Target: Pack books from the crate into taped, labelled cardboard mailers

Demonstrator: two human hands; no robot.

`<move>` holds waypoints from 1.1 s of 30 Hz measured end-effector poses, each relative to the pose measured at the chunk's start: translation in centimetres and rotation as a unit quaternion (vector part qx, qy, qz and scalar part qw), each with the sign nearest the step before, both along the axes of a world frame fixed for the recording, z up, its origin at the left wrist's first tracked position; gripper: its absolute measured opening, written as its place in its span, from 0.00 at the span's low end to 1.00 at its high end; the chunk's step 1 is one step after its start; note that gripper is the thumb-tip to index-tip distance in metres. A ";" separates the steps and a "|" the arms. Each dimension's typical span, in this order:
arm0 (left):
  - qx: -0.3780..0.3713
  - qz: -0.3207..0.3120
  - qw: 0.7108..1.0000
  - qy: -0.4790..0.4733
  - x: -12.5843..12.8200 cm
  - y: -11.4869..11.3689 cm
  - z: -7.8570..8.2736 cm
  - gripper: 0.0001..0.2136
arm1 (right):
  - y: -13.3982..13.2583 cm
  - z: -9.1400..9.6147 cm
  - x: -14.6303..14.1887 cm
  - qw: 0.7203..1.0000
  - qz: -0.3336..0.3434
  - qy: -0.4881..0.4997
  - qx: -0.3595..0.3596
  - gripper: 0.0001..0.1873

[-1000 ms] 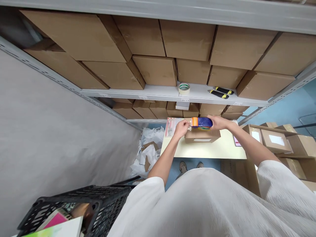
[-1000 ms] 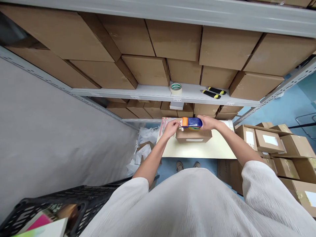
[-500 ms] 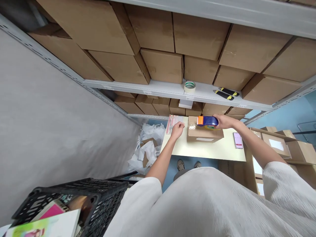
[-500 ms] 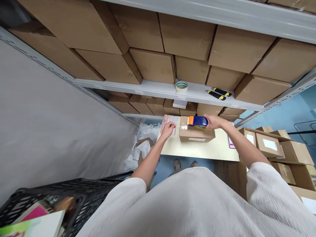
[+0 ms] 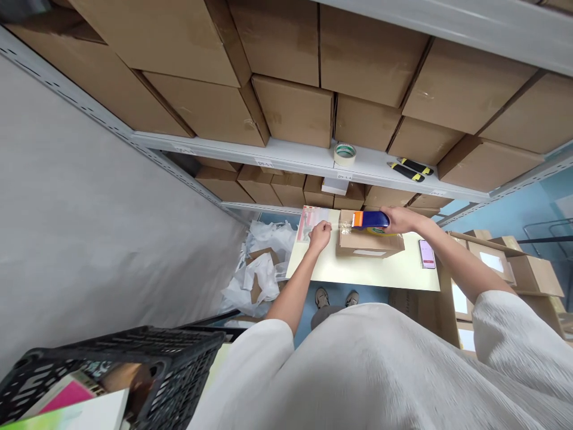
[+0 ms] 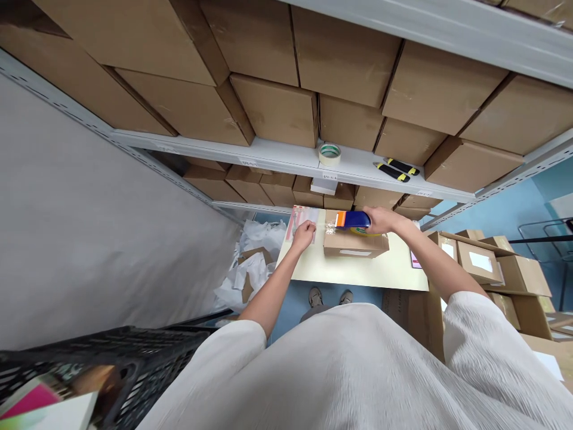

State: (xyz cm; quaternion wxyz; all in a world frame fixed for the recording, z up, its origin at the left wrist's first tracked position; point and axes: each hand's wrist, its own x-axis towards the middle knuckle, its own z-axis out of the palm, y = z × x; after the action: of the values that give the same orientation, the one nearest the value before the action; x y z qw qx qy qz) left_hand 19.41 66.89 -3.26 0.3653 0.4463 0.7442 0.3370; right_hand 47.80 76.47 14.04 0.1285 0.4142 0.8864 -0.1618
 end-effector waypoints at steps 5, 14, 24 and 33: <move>-0.013 -0.012 1.000 0.016 0.2 0.1 -0.9 0.12 | -0.2 0.3 -1.0 1.000 -0.001 -0.019 -0.002 0.21; -0.026 -0.068 0.995 0.073 2.8 0.1 -2.7 0.14 | -0.1 0.4 -1.3 1.000 0.006 -0.024 -0.003 0.21; -0.057 -0.079 0.990 0.104 2.1 0.3 -1.8 0.07 | -0.1 0.0 -1.3 1.000 -0.009 -0.017 -0.011 0.22; 0.086 -0.121 0.989 -0.028 1.9 -0.8 -0.2 0.22 | -0.3 0.2 -1.5 1.000 0.001 -0.022 -0.013 0.22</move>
State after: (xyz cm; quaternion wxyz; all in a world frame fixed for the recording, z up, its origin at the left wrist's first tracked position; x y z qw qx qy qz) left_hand 21.31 66.04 -3.47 0.3847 0.5530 0.6425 0.3652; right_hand 46.35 76.17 14.29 0.1540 0.4154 0.8813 -0.1643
